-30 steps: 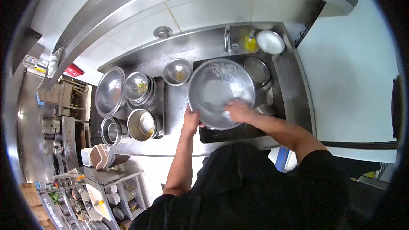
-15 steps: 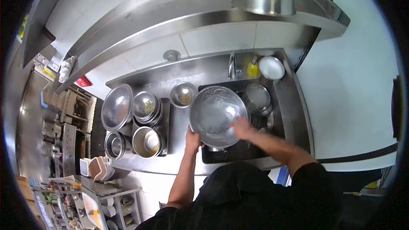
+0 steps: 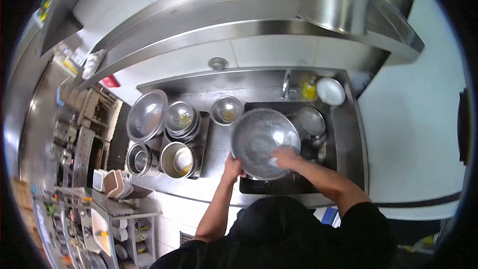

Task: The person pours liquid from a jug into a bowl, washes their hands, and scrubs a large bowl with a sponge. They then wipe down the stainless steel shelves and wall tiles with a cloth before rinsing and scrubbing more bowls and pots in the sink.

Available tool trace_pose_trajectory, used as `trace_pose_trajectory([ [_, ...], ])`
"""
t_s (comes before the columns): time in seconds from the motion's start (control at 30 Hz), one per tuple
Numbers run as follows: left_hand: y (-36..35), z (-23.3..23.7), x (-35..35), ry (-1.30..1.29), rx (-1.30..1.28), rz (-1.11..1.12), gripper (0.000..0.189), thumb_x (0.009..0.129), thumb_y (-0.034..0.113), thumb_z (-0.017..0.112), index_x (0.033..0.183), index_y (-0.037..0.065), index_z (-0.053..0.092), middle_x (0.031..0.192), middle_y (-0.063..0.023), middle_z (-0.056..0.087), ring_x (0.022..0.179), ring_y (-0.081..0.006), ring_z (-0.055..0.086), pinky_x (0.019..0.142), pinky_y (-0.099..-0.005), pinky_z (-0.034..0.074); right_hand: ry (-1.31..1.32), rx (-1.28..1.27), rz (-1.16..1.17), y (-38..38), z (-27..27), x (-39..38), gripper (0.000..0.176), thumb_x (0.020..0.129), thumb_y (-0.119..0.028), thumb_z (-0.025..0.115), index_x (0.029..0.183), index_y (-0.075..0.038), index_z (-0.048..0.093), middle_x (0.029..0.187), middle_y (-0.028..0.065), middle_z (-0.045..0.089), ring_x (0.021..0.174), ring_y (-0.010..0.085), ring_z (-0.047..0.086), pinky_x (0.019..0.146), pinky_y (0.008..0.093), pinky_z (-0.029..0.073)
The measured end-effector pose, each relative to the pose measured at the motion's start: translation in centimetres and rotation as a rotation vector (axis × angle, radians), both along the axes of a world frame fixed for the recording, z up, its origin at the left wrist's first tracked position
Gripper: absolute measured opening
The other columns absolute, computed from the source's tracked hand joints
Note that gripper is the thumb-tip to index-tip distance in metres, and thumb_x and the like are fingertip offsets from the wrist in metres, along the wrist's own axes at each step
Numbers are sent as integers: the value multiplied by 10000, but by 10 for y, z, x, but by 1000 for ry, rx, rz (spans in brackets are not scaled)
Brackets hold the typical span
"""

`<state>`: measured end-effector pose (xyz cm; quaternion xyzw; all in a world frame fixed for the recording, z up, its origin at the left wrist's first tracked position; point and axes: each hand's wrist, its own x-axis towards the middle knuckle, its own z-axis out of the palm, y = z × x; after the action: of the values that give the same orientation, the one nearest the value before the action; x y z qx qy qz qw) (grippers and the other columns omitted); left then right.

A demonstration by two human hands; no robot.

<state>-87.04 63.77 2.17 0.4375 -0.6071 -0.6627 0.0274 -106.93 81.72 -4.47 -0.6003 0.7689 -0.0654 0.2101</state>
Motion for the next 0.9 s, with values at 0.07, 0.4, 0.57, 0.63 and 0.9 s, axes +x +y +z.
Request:
trace_pose_trajectory([
  [0.07,16,-16,5,70,39,-20,551,856,17,454,1403,-6,389,947,-220,681,512,-248,635,378,-338,530,280,118,-192,-8,-24,-45,450,834,-152,645,1273,-115,555,1238,177,593,1170,351,569,962,464,486],
  [0.4,-1,-64,37,36,73,198,494,855,84,532,1307,-92,436,944,-217,671,619,-291,689,424,-374,578,-339,-91,153,-28,-31,69,402,828,-173,626,1226,-116,621,1201,179,631,1228,370,563,972,482,491],
  [0.57,-3,-43,80,82,64,237,462,874,97,479,1324,-6,461,876,-178,664,534,-230,633,390,-323,531,-52,266,103,-16,20,40,370,894,-310,638,1205,-117,688,1265,179,638,1239,342,565,1045,526,413],
  [0.63,-4,-50,67,91,103,271,455,874,105,482,1316,-4,466,841,-169,654,503,-221,618,387,-326,533,-300,244,80,-20,57,60,429,923,-339,613,1260,-74,634,1240,216,636,1204,378,578,1029,516,428],
  [0.9,-15,-13,-33,-32,136,-106,471,968,320,535,1274,-33,470,885,-187,660,564,-235,662,396,-354,549,-606,-89,-145,-6,111,63,589,864,-253,729,1353,-7,511,1205,227,646,1137,378,621,978,435,484],
])
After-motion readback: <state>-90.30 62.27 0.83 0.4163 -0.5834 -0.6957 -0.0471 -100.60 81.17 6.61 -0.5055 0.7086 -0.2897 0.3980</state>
